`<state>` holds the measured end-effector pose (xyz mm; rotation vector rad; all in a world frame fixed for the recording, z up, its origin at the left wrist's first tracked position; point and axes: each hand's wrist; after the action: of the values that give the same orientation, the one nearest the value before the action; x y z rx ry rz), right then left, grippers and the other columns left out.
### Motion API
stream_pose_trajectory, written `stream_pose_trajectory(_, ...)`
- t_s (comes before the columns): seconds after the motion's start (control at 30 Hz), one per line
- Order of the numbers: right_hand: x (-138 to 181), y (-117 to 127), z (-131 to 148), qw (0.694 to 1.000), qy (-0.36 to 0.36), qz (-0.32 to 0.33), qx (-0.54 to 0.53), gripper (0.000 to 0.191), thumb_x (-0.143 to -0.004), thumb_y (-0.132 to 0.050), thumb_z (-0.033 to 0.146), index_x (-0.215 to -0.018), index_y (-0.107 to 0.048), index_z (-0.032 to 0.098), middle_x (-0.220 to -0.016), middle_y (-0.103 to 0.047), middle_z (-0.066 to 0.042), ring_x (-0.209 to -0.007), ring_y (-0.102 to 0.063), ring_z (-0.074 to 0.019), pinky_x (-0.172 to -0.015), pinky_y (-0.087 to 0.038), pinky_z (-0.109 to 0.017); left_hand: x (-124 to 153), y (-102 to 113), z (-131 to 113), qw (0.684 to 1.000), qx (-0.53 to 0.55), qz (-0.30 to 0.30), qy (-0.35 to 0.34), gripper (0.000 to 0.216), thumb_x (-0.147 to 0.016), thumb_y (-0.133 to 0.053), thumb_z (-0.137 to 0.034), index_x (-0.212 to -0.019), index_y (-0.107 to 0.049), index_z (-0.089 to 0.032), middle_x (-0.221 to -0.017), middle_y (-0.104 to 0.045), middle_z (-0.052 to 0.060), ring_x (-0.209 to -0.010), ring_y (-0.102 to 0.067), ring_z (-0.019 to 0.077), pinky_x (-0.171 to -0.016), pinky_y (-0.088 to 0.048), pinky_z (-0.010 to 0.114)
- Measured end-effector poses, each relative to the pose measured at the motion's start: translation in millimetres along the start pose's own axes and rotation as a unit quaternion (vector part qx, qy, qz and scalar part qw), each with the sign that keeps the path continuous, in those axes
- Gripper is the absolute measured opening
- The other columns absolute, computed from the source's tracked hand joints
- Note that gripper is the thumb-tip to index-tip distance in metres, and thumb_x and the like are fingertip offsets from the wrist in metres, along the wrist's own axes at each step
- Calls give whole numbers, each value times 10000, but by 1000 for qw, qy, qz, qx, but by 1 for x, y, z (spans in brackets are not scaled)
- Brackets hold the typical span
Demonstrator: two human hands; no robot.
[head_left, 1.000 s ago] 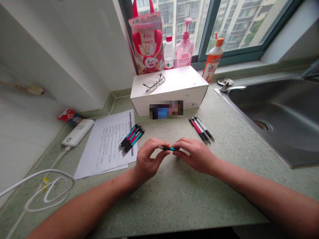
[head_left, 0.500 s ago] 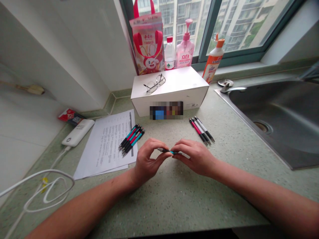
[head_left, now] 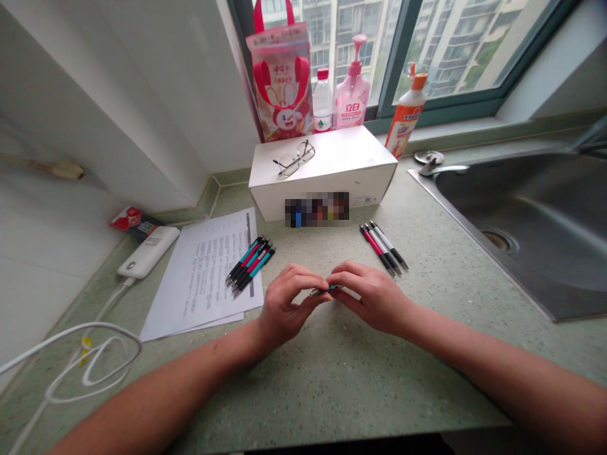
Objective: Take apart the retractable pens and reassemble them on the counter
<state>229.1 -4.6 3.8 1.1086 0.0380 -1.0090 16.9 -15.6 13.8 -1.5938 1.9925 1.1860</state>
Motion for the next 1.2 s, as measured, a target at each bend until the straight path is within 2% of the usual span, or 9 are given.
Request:
stream_pose_trajectory(0.17,-1,1,1,999,-27,-13,-31,112,-991,-568,257,-1016,-643,179,-908,-712,-52,-801,-661,-166,-710,-509,-298,2,-1,1,1000,2,-10,28,151,-858,-760,-172,-977,-668,-185,-887,-694,39,-833,-662,158,-752,-560,296)
stream_pose_trajectory(0.33,-3,3,2,999,-18,-46,-16,115,-972,-602,267,-937,-638,164,-859,-679,-63,-788,-631,-175,-701,-501,-313,5,-1,5,997,-3,-6,73,159,-836,-792,-223,-911,-661,-173,-812,-688,27,-748,-643,145,-692,-545,275)
stream_pose_trajectory(0.57,-3,5,3,999,-6,-24,-43,139,-1005,-518,206,-1045,-644,161,-943,-696,-81,-852,-644,-180,-748,-522,-324,0,1,2,999,-5,21,38,83,-882,-723,-138,-939,-694,-192,-881,-719,34,-842,-664,153,-776,-556,296)
stream_pose_trajectory(0.7,-4,5,2,997,-25,-37,-55,105,-987,-568,226,-1023,-651,172,-920,-695,-71,-860,-648,-185,-759,-530,-331,1,0,6,996,15,7,87,79,-868,-752,-190,-931,-703,-185,-884,-716,43,-847,-678,160,-786,-568,302)
stream_pose_trajectory(0.8,-3,4,0,994,-65,-57,-67,84,-951,-633,261,-985,-650,187,-874,-690,-49,-800,-647,-171,-720,-531,-317,2,-1,9,990,38,4,138,112,-851,-774,-233,-915,-706,-170,-877,-722,49,-824,-692,157,-771,-577,290)
stream_pose_trajectory(0.9,-1,4,-1,987,-118,-67,-87,142,-913,-684,314,-987,-651,197,-858,-699,-36,-737,-647,-156,-681,-540,-304,3,-2,9,986,33,13,166,125,-843,-782,-247,-898,-709,-163,-836,-727,41,-757,-688,144,-711,-572,262)
stream_pose_trajectory(1.03,-1,5,-1,975,-163,-68,-137,231,-879,-720,381,-1016,-646,211,-881,-727,-32,-759,-678,-164,-716,-567,-314,3,-2,8,989,-6,27,148,85,-856,-763,-231,-900,-722,-170,-817,-729,38,-748,-679,146,-676,-558,253)
stream_pose_trajectory(1.2,-2,6,-2,971,-174,-75,-145,426,-822,-781,395,-1164,-610,207,-997,-726,-57,-832,-686,-185,-747,-574,-337,4,-1,9,989,-36,-11,143,77,-852,-764,-221,-886,-719,-168,-804,-717,30,-731,-668,137,-668,-553,245)
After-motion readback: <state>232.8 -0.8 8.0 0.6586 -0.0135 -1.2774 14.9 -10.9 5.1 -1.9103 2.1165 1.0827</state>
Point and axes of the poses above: each hand's wrist, its own x-axis away from the middle knuckle, its own y-axis out of the back of the hand, z = x × y
